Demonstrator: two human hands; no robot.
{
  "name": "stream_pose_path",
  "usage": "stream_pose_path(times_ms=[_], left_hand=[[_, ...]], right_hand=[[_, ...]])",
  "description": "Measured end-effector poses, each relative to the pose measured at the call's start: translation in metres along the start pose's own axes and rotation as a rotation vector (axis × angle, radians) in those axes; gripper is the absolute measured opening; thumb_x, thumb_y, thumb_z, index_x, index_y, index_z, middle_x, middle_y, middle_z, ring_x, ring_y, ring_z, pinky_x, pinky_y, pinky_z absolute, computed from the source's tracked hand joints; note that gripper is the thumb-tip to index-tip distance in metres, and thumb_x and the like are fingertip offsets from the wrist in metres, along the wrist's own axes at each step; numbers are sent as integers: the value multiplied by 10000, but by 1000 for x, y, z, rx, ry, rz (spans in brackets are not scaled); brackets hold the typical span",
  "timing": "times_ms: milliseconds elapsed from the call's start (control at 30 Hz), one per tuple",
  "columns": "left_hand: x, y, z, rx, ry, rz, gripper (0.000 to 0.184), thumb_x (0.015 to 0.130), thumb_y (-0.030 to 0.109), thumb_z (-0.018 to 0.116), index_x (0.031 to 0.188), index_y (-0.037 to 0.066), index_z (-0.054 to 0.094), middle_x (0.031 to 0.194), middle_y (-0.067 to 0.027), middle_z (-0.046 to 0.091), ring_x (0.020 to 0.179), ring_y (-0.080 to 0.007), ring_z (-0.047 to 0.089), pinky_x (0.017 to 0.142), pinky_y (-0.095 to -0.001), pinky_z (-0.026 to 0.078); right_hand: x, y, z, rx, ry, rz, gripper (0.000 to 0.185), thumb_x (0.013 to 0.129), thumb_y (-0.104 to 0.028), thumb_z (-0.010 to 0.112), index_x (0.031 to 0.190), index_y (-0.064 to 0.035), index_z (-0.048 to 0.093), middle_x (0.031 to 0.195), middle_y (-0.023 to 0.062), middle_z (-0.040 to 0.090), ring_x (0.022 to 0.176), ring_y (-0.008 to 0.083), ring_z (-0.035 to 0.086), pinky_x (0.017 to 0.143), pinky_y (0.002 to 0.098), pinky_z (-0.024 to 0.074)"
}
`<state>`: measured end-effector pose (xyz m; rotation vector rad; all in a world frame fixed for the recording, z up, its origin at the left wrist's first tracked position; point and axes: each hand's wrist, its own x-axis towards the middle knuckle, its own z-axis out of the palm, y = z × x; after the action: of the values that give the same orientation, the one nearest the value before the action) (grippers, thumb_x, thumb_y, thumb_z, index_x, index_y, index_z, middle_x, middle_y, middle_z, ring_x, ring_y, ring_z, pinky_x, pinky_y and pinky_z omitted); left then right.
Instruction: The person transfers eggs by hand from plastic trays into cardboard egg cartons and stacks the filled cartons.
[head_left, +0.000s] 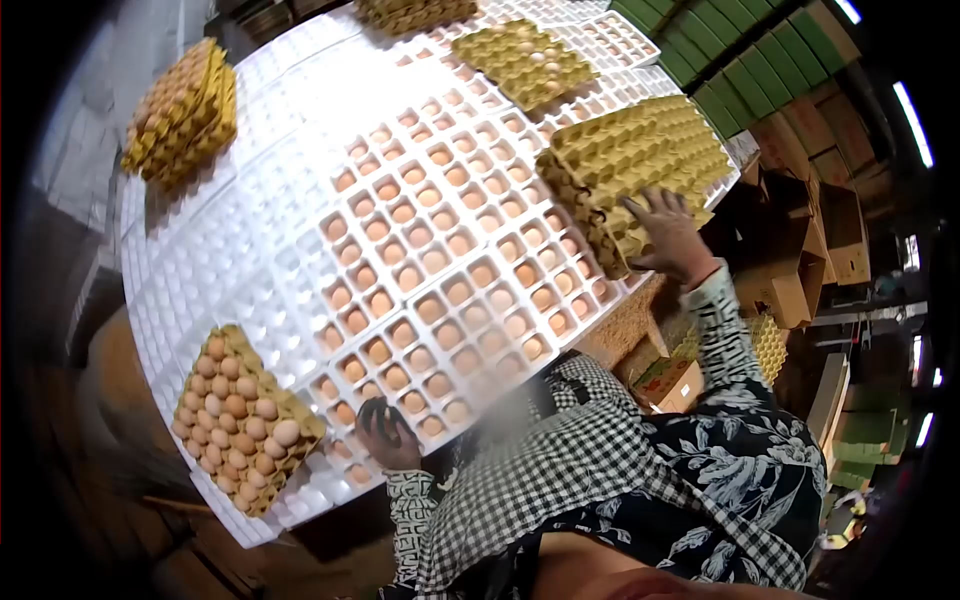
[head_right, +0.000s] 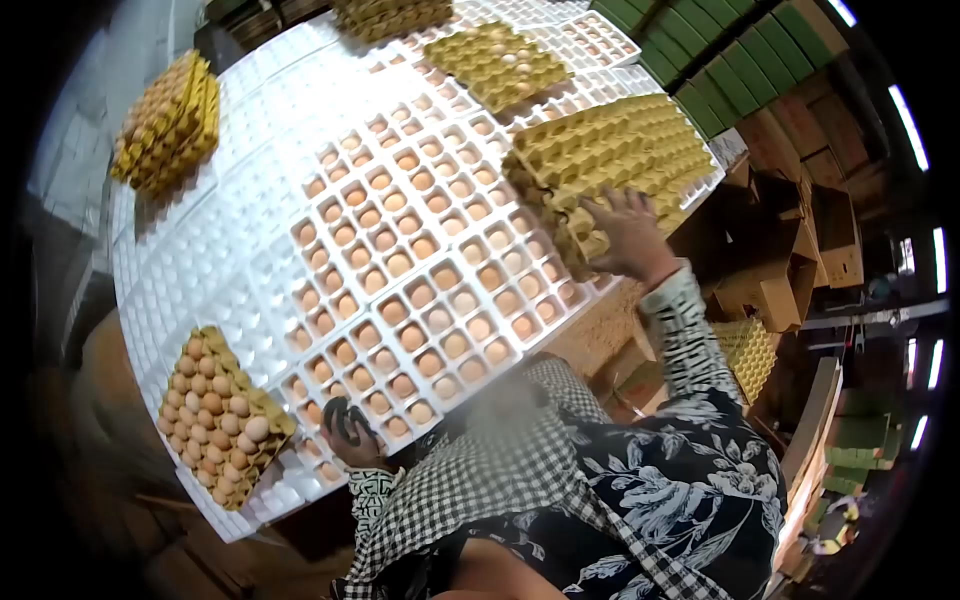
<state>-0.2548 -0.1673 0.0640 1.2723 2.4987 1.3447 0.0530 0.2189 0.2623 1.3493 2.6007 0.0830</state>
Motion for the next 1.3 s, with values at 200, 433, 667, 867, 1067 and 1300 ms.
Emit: stream_pose_path(times_ms=[200,433,667,867,1067,1300], left_hand=[[84,115,105,-319,-449,44,309,841,93,684,1143,33,666,1131,-158,659,1058,-335,622,922,-408,485],[109,303,250,-359,-523,184,474,847,129,701,1297,44,578,1298,-172,578,1225,-341,529,1032,-400,423],[116,351,310,-206,-414,41,667,818,220,719,1412,68,458,1464,-244,380,1349,-441,351,1111,-511,310],[108,341,332,57,-568,-35,762,794,282,741,1444,70,407,1483,-303,296,1355,-471,333,1118,-519,301],[110,340,329,59,-602,-103,779,751,205,763,1432,64,412,1475,-299,301,1323,-471,376,1094,-500,348],[110,343,330,47,-646,-131,832,725,166,765,1446,48,369,1482,-316,280,1332,-489,357,1100,-497,349]], right_hand=[[-10,199,93,564,174,332,633,909,-288,637,1493,-280,392,1307,257,568,1252,399,508,1022,437,421],[11,265,101,608,207,216,444,835,-141,619,1273,-208,638,1035,177,627,1027,341,603,939,400,472],[56,438,90,460,698,221,528,762,62,574,1251,-126,639,1054,203,654,999,363,635,915,394,514],[127,610,164,350,530,344,558,766,66,468,1281,-98,604,1142,237,631,1068,429,586,936,440,482],[148,602,240,676,207,589,599,766,127,398,1241,-132,655,1148,193,662,1051,332,631,877,377,499],[149,632,261,809,463,388,452,758,19,475,1112,-122,717,1040,167,711,981,317,669,881,348,503]])
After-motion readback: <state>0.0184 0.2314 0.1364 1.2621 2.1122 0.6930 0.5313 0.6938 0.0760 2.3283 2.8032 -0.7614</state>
